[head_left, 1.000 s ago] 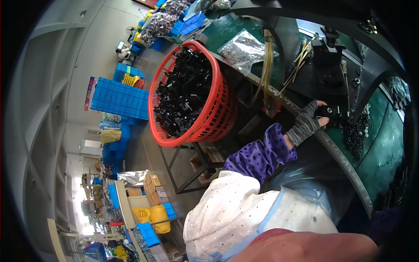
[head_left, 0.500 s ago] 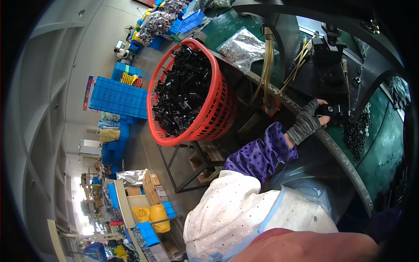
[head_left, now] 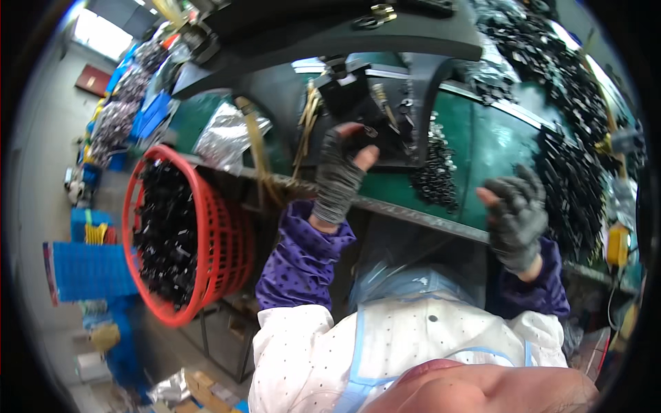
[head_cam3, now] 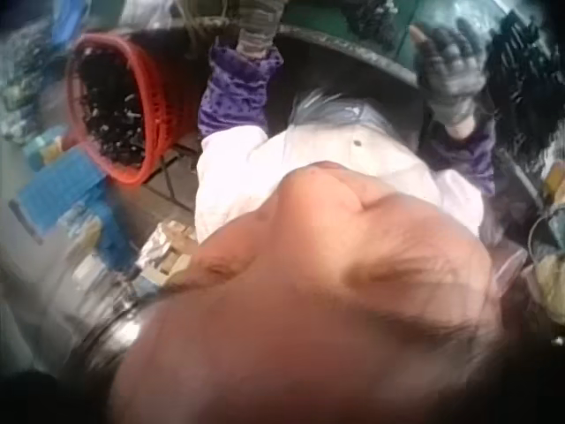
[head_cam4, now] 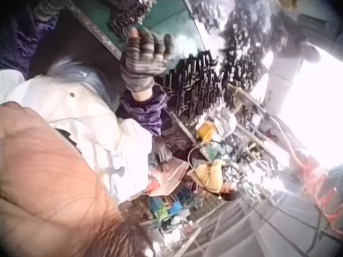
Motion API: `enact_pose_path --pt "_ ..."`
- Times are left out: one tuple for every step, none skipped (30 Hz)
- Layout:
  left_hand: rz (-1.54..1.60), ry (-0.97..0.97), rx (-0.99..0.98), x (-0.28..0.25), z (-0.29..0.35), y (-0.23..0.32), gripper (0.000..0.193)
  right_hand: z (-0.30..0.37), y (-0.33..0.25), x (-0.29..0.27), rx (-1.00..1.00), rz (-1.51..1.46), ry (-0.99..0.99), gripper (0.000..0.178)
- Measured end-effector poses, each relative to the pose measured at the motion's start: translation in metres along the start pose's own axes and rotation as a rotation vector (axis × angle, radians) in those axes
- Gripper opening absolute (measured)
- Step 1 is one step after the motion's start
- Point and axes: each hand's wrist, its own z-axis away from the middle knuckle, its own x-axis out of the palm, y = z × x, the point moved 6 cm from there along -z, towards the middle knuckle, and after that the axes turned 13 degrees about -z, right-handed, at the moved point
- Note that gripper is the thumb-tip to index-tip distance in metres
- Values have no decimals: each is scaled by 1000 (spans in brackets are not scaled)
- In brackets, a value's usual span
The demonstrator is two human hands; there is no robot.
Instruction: Assembling small black plastic parts at a manual workstation using a pneumatic or electric screwdriver.
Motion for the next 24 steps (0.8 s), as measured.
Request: enact_pose_path --pt "25 -9 10 -2 -9 -4 34 -1 -3 11 -23 -4 1 16" --pt "170 14 -47 0 -22 -12 34 1 0 17 -13 3 -22 17" --pt "309 37 -108 3 -33 -21 35 4 2 21 -4 3 -44 18" --pt "319 30 -101 5 -43 -25 35 6 4 22 -3 17 -43 18" --pt "332 56 -122 4 -52 -31 35 8 7 24 10 -6 -65 19" --pt "342 83 -143 4 -59 -36 35 9 9 27 22 -32 -86 20" --pt "347 83 -138 5 -64 -40 35 12 10 28 19 -27 -85 20" --pt "342 101 -181 5 -68 -46 34 15 12 30 21 -27 -89 21" --pt "338 120 -223 5 -71 -51 33 17 13 31 23 -27 -93 22" --pt "318 138 -225 4 -74 -52 32 20 15 33 26 -40 -113 26" --pt "319 143 -222 3 -76 -52 32 22 15 35 20 -40 -112 26" --pt "329 137 -219 3 -77 -52 33 24 16 37 32 -42 -129 26" --pt "340 130 -216 3 -78 -52 33 25 16 39 43 -43 -145 27" --pt "344 130 -213 5 -79 -52 33 26 17 40 54 -43 -154 28" --pt "322 131 -201 6 -80 -52 33 28 19 40 53 -39 -155 28" --pt "297 138 -191 3 -80 -53 34 28 18 43 55 -47 -159 27" --pt "297 143 -191 2 -81 -57 34 28 18 45 57 -55 -164 27" --pt "286 142 -193 1 -84 -63 34 26 17 46 53 -56 -165 27" --pt "277 135 -197 2 -85 -63 34 25 18 46 52 -52 -162 26" --pt "280 134 -199 2 -86 -64 34 24 18 46 52 -49 -158 25" --pt "287 108 -214 3 -86 -65 35 22 18 46 54 -48 -161 25" --pt "293 82 -228 4 -87 -64 35 20 17 46 54 -42 -158 24" --pt "295 82 -230 5 -86 -64 35 18 17 45 54 -37 -154 23" --pt "280 106 -226 4 -85 -64 34 18 17 45 55 -36 -156 23"
